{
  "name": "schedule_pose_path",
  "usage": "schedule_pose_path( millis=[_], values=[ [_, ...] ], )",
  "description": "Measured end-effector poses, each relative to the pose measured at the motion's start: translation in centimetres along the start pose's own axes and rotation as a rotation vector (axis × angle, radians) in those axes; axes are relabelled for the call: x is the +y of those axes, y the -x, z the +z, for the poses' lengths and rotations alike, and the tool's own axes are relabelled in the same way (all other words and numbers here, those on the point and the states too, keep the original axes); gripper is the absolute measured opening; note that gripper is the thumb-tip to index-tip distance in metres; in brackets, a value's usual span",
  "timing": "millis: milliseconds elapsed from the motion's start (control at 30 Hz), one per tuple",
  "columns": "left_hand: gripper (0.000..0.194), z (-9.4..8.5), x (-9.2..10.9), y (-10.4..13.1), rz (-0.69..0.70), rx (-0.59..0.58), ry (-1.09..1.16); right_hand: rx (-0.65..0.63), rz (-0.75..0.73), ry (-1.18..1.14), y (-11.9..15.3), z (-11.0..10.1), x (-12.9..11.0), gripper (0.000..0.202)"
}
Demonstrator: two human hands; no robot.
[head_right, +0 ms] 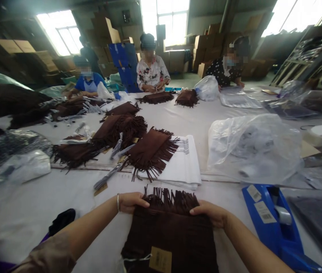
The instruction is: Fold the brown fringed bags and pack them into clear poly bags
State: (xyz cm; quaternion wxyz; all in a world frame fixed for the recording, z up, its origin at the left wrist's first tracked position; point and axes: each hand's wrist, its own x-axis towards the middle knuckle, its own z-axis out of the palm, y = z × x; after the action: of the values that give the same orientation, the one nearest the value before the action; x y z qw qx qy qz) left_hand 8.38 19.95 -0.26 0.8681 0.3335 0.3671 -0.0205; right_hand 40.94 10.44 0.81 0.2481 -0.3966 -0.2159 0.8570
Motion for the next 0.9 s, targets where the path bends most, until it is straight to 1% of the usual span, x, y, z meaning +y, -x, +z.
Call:
schedule_pose_path(
  millis=[33,100,167,200,267,333,433,500,567,633,667,700,767,833,900],
  values=[
    [0.038,0.2,0.3,-0.9,-0.013,0.009,-0.027,0.027,0.002,0.033,-0.4,-0.2,0.0,0.039],
    [0.035,0.5,0.8,-2.4,-0.040,0.043,-0.057,0.105,0.028,0.057,-1.2,-0.4,-0.1,0.035],
    [0.033,0.8,1.0,-3.3,-0.060,0.092,-0.069,0.161,0.058,0.038,-2.0,-0.4,-0.4,0.031],
    [0.037,0.9,1.1,-3.5,-0.068,0.124,-0.065,0.162,0.076,0.007,-2.2,-0.3,-0.6,0.035],
    [0.049,1.0,1.3,-3.5,-0.081,0.166,-0.012,0.112,0.125,-0.086,-2.5,0.0,-1.1,0.046],
    [0.056,1.2,1.6,-3.3,-0.096,0.137,0.082,0.025,0.169,-0.183,-2.5,0.3,-1.6,0.051],
    [0.057,1.7,2.1,-3.8,-0.114,0.002,0.198,-0.080,0.185,-0.233,-2.6,0.9,-2.0,0.058],
    [0.055,2.1,2.6,-4.6,-0.099,-0.042,0.216,-0.098,0.160,-0.205,-2.7,1.1,-2.2,0.061],
    [0.055,2.8,3.2,-5.2,-0.058,-0.065,0.176,-0.090,0.119,-0.151,-2.5,1.1,-2.6,0.061],
    [0.057,3.7,3.8,-4.8,0.032,-0.079,0.059,-0.038,0.044,-0.062,-1.7,1.3,-3.0,0.059],
    [0.058,4.2,4.1,-4.3,0.089,-0.091,-0.048,-0.007,-0.009,0.022,-1.1,1.4,-3.2,0.057],
    [0.058,4.8,4.2,-3.4,0.156,-0.109,-0.188,0.013,-0.071,0.140,-0.3,1.7,-3.2,0.054],
    [0.054,6.0,4.0,-1.3,0.303,-0.143,-0.550,0.010,-0.207,0.452,1.2,2.7,-2.9,0.045],
    [0.053,7.3,2.7,0.9,0.462,-0.144,-0.919,-0.005,-0.320,0.759,2.5,4.0,-1.5,0.039],
    [0.065,8.4,0.4,2.5,0.615,-0.069,-1.190,0.031,-0.414,0.975,3.4,5.2,0.9,0.043]
  ],
)
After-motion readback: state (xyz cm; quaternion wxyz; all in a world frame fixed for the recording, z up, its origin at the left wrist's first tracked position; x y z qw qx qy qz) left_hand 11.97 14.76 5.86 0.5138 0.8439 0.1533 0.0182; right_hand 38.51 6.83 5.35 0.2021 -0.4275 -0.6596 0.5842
